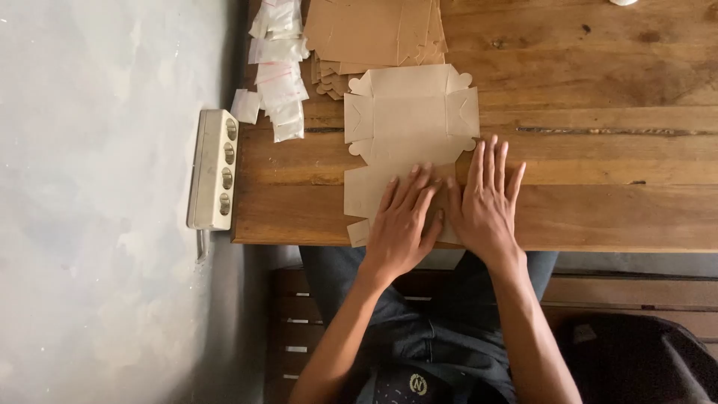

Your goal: The person folds flat cardboard pieces along pre-scored lines to form box shapes. They repeatedly pick up a piece, fold the side flaps inward, and press the creases to set the shape. The person handles the cardboard by hand without using tools.

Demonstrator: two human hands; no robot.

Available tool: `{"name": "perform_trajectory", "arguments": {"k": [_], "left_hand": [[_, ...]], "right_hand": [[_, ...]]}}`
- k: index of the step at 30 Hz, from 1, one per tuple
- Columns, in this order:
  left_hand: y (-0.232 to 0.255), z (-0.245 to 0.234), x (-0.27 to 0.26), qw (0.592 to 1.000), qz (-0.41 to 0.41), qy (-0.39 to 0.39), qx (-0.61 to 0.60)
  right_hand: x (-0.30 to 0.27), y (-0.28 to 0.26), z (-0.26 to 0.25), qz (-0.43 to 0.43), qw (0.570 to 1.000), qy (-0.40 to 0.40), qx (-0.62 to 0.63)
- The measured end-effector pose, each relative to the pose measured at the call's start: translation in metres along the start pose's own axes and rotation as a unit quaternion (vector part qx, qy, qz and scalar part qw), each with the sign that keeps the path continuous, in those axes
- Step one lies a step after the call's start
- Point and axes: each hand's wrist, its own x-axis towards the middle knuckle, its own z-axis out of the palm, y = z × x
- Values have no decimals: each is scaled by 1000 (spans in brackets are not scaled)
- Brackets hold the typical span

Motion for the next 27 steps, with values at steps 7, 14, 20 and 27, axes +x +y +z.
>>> {"name": "perform_trajectory", "arguments": {"k": [7, 14, 20, 27], "left_hand": [[-16, 0, -14, 986, 10, 145, -80], [-54, -52, -38, 967, -160, 196, -1], [-73, -51, -45, 973, -178, 145, -5], [-67, -49, -32, 964, -201, 158, -69]], "right_hand": [[-29, 1, -5, -21, 999, -4, 25], [-18, -13, -14, -7, 999, -26, 21], [13, -10, -1, 21, 1000, -17, 4], [17, -38, 7, -79, 995, 57, -2]]}}
